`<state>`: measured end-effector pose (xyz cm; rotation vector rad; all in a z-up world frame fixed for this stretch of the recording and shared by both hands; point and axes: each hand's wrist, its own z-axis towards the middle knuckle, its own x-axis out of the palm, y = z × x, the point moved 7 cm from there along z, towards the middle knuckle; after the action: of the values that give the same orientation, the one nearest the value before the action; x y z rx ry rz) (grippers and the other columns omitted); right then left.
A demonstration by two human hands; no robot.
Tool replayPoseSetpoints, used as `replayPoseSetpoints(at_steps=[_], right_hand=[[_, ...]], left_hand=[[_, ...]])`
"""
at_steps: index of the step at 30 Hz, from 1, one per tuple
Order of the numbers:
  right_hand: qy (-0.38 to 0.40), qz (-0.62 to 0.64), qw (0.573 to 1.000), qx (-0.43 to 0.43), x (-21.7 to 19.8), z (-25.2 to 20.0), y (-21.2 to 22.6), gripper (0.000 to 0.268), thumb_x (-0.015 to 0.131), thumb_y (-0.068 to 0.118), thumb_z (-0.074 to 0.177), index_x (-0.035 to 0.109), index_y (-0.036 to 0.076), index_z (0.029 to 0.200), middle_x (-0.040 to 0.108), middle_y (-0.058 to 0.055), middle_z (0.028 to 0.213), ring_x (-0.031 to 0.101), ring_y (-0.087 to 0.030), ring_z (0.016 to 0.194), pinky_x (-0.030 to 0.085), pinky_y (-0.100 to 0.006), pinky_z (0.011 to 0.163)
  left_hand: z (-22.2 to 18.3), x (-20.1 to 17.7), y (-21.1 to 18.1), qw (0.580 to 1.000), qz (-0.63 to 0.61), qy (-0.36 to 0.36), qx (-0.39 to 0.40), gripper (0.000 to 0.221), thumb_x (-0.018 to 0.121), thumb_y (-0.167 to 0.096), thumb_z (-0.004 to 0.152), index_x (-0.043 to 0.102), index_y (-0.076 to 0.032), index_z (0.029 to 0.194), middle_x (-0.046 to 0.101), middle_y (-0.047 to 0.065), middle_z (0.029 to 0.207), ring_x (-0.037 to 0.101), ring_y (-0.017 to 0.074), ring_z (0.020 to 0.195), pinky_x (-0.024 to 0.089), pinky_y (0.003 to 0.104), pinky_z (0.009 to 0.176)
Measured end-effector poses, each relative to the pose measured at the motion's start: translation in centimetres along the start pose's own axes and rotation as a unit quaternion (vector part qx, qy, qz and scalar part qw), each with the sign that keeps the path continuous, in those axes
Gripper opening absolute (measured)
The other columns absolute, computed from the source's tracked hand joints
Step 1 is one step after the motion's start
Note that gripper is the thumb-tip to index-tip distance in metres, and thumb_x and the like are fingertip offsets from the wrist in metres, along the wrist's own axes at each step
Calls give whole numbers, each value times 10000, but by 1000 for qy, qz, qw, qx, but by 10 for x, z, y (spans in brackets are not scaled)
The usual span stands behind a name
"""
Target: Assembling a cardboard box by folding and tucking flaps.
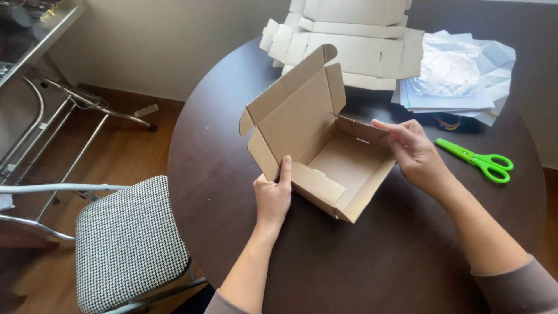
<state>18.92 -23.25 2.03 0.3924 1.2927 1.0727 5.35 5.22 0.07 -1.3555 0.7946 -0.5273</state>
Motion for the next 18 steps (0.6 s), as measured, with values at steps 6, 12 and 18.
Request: replayPoseSetpoints(at_steps=[6,12,18], right_hand=[[47,-44,990,-125,1,1,5,434,497,142,1042,650,219,1441,555,-132,1040,601,-325,870,530,-445,803],[89,56,984,-143,7,1,17,495,416,255,999,633,228,1443,512,-81,958,556,-252,887,495,-404,878],[91,93,987,-95,9,-5,19,425,362,379,1102,651,193,1352,398,-48,1146,428,-198,1115,355,-416,1101]], left_hand=[[18,4,34,998,24,33,-45,500,717,-450,918,789,35,1013,777,205,958,727,313,1056,556,496,879],[31,-2,22,995,33,77,-62,548,744,-520,873,785,-2,1046,782,167,965,722,299,1076,550,489,898],[35,8,6,986,-4,155,-59,447,733,-458,912,772,-17,850,720,150,609,757,247,628,614,373,606]])
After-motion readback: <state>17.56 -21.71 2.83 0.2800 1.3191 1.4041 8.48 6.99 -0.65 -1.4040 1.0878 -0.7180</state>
